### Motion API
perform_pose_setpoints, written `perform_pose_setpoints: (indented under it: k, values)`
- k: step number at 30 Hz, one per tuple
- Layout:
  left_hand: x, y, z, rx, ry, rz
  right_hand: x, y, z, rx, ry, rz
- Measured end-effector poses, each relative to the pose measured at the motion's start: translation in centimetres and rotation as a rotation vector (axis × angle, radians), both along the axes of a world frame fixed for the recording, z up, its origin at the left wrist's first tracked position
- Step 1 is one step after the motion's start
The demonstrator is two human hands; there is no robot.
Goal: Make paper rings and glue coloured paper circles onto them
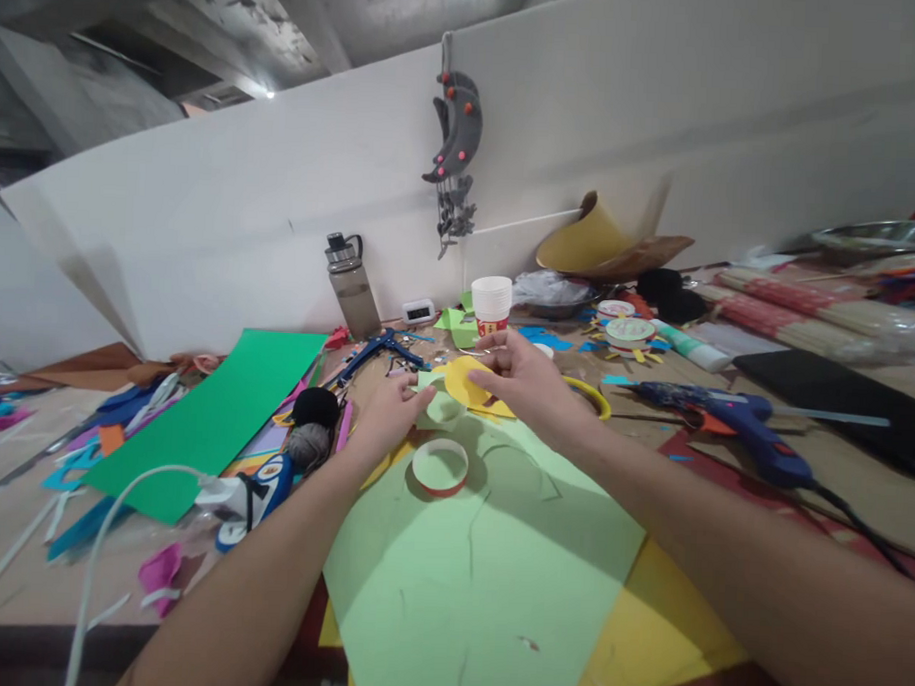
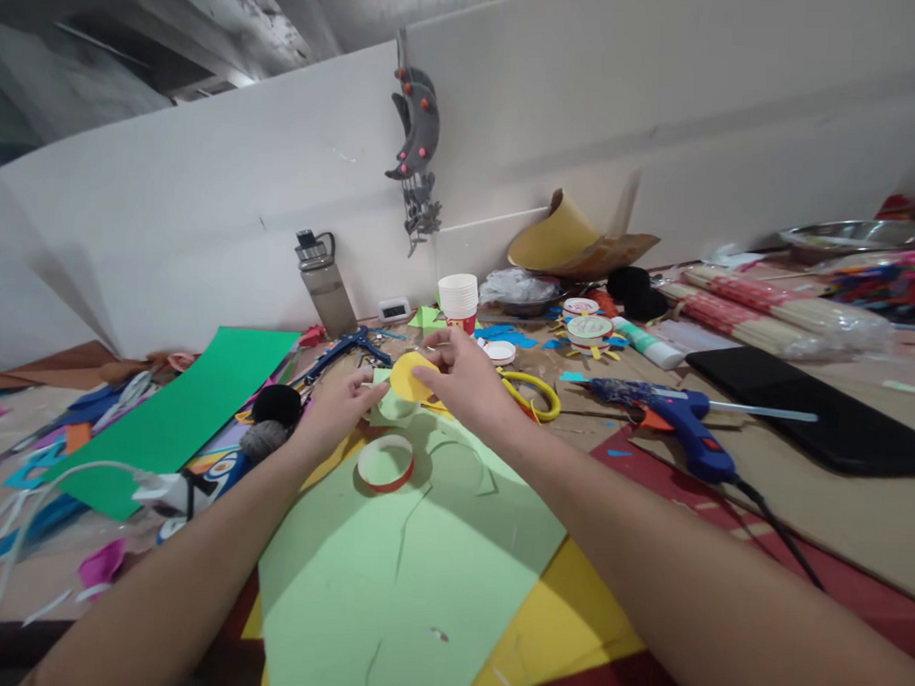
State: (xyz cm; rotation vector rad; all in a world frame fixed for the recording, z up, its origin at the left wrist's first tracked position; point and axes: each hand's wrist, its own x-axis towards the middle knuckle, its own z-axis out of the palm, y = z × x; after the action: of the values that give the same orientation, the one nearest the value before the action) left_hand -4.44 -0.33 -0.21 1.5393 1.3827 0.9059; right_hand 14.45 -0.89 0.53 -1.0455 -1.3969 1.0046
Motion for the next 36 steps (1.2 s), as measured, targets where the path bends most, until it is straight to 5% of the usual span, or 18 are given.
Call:
perform_pose_setpoints:
  k: [4,9,14,21,27,36]
  values:
    - [-0.9,0.7,-0.3,0.201,0.233,0.006,0.0,0.5,-0.3,-0.185,0.144,0.047]
    - [-0.4,0.2,0.7,0.438,0.081,0.155,-0.1,0.3,-0.5,-0.219,0.243,0.029]
    - [0.6,-1.1,1.4,0.149,-0.043,-0.135,-0.6,-0.2,-0.6,-0.173,0.246,0.07]
    - [0.3,-1.0,1.1,0.182,0.028,-0.129,-0.4,-0.5,-0.4,-0.123,0.043,0.021]
    - [0.6,-0.8,0.7,0.069,-0.178,-0.111,-0.5,-0.8,-0.3,-0.131,0.05,-0.02]
    - [0.6,-0.8,0.7,0.069,-0.184,-0.107,-0.5,-0.9,-0.1,-0.1,-0.008,0.0]
